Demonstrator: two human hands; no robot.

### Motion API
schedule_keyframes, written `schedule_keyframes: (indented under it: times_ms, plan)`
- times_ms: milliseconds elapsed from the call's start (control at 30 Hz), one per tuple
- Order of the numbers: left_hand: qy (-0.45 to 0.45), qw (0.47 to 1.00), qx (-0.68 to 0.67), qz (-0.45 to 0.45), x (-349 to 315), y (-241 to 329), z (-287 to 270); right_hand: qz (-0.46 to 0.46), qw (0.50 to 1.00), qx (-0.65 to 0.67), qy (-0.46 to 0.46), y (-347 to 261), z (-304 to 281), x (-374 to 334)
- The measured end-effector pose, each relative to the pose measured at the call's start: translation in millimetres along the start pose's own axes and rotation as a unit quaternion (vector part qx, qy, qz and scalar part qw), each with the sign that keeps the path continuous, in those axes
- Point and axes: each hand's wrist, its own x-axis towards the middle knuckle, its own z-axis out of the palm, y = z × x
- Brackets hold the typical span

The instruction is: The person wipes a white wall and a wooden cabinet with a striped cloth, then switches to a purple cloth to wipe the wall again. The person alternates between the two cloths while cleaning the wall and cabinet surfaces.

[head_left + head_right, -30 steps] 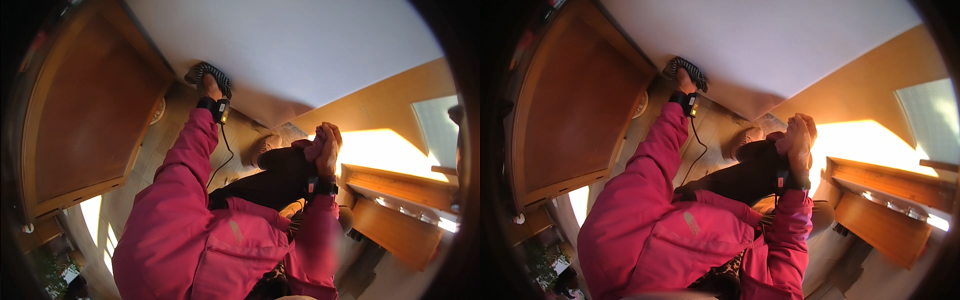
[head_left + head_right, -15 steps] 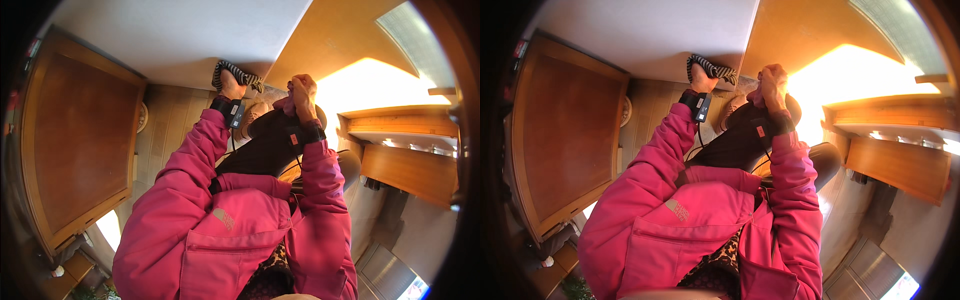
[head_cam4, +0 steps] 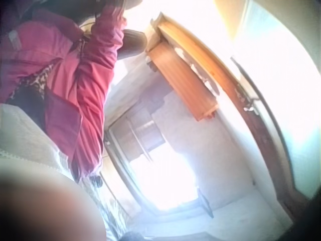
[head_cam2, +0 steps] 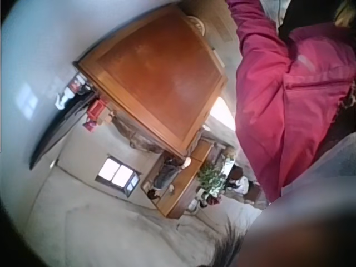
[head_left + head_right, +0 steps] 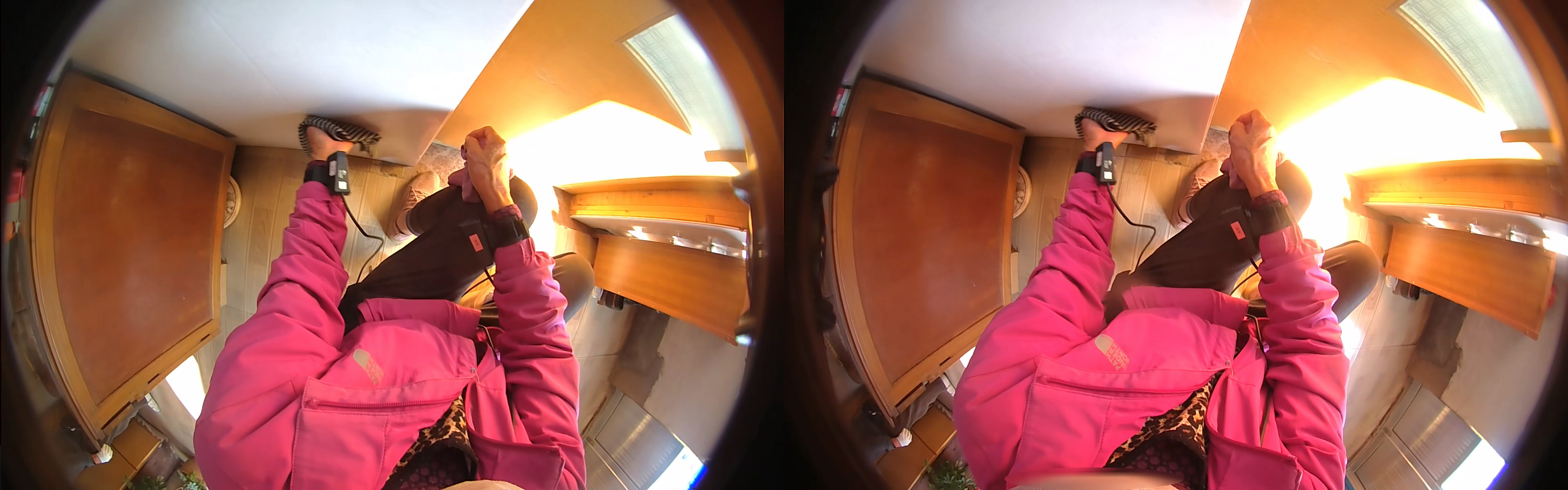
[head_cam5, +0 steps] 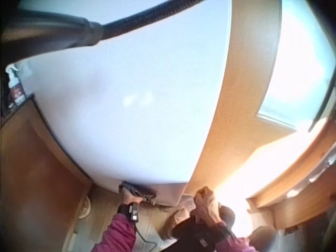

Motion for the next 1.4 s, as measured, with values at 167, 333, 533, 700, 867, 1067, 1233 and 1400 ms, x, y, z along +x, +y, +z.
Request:
schedule_keyframes:
  times_ms: [167, 333, 533, 700, 867, 1067, 1233, 1400]
  plan:
    - [0.048, 0.860, 0.499, 0.091, 24.4, 7.8, -91.6, 0.028, 0.999, 0.038, -0.027, -7.7, 0.8, 2.6]
    - [0.124, 0.805, 0.577, 0.062, 53.9, 19.6, -166.0, 0.057, 0.994, 0.083, -0.037, -5.8, 2.6, 6.8]
    - [0.160, 0.788, 0.594, 0.040, 82.6, 22.7, -223.3, 0.076, 0.979, 0.181, -0.051, -5.5, 7.1, 11.5]
    - [0.096, 0.802, 0.588, 0.047, 80.4, -37.5, -210.6, 0.090, 0.970, 0.214, -0.065, -8.8, 8.9, 13.2]
    - [-0.085, 0.803, 0.585, 0.083, 48.8, -99.1, -127.6, 0.090, 0.970, 0.212, -0.077, -7.9, 5.6, 12.7]
    - [-0.189, 0.837, 0.496, 0.131, -13.5, -135.3, 12.5, 0.092, 0.964, 0.240, -0.062, 1.6, 0.7, 13.5]
    - [-0.277, 0.806, 0.505, 0.139, -40.0, -143.1, 64.9, 0.076, 0.962, 0.258, -0.045, 11.6, -5.9, 14.3]
    - [-0.253, 0.835, 0.447, 0.199, -42.6, -104.7, 78.3, 0.075, 0.949, 0.304, -0.035, 15.5, -12.8, 13.8]
